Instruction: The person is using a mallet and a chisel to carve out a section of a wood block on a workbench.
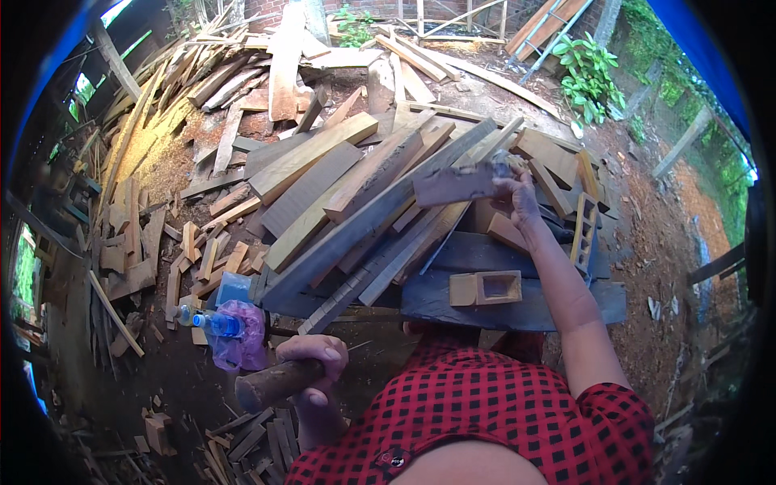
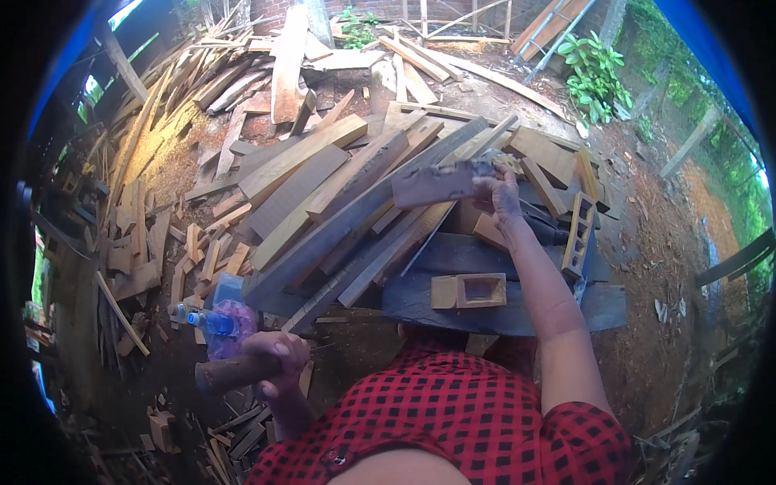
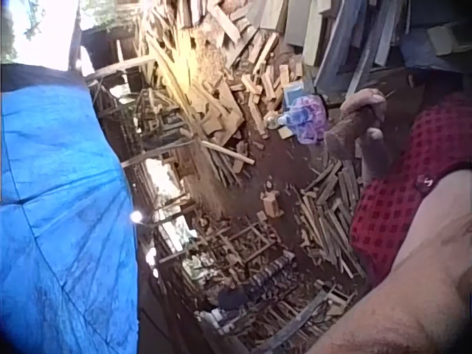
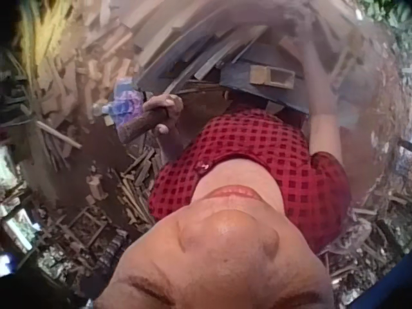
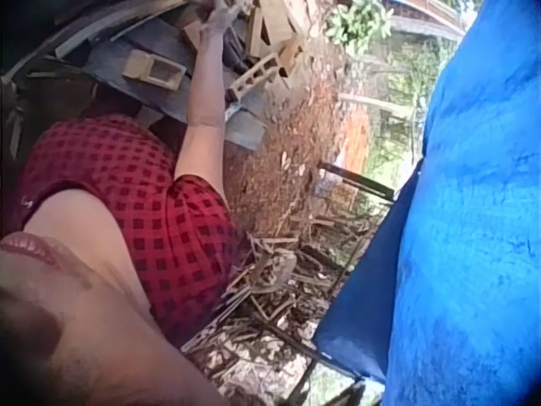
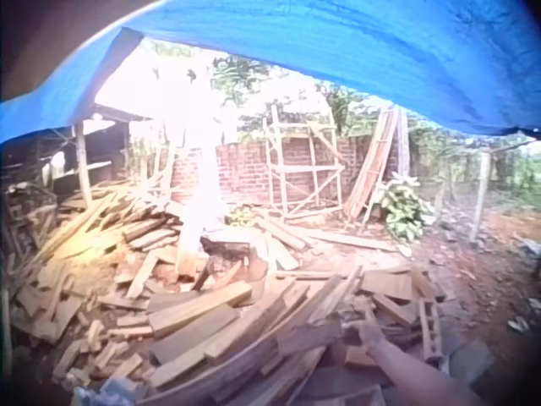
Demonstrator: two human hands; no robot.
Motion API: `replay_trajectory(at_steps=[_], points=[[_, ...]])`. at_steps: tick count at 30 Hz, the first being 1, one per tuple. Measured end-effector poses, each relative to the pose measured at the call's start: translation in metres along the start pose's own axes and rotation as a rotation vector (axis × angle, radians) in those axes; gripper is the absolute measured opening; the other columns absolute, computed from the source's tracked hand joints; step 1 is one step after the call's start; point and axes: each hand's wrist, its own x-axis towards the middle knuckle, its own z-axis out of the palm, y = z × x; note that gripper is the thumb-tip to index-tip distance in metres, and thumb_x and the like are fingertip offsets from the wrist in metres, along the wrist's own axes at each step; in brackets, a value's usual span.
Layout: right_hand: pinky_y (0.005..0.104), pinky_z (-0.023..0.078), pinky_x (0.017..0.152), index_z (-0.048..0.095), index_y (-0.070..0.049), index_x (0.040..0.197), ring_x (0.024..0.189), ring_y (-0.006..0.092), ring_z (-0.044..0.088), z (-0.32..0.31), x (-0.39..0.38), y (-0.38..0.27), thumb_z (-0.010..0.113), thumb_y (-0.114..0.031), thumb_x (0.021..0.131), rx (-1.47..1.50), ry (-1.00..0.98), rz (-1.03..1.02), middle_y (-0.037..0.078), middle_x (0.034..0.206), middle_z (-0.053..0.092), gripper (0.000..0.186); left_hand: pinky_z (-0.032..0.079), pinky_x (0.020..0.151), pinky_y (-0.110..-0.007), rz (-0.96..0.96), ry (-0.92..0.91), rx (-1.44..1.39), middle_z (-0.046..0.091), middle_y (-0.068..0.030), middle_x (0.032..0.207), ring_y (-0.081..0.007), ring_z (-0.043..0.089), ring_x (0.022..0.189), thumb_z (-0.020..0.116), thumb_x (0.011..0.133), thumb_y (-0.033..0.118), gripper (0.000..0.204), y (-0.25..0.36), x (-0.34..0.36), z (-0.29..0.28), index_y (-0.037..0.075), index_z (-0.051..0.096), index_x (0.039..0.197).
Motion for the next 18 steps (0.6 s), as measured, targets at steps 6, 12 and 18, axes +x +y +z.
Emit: replay_trajectory(at_steps=[6,12,18], points=[[0.0393,0.054,0.075,0.042,0.001,0.13,0.089,0.0267,0.066,-0.044,0.014,0.031,0.082,-0.039,0.068,-0.467,-0.111,0.212,0.011,0.109,0.062,0.084,0.035,0.045,-0.028,-0.033,0.111,-0.051,0.052,-0.0048,0.062,-0.0139,0.047,0.05,0.083,0.072,0.034,0.059,-0.004,-0.001,0.02,-0.006,0.059,0.109],[0.0477,0.03,0.11,0.034,-0.01,0.145,0.133,0.0352,0.038,-0.039,0.003,0.024,0.08,-0.053,0.063,-1.254,-0.125,-0.399,0.02,0.141,0.042,0.104,0.032,0.044,-0.027,-0.053,0.067,0.047,0.048,-0.0031,0.064,-0.0127,0.043,0.05,0.076,0.077,0.036,0.054,-0.008,0.005,0.03,-0.003,0.056,0.108],[0.0513,0.033,0.106,0.027,-0.016,0.148,0.13,0.0333,0.042,-0.014,-0.002,0.016,0.081,-0.04,0.059,-1.56,-0.416,-0.485,0.015,0.137,0.045,0.107,0.038,0.046,-0.028,-0.028,0.058,0.078,0.049,-0.0043,0.067,-0.0145,0.046,0.053,0.073,0.08,0.033,0.049,-0.005,0.016,0.04,-0.002,0.055,0.11]])
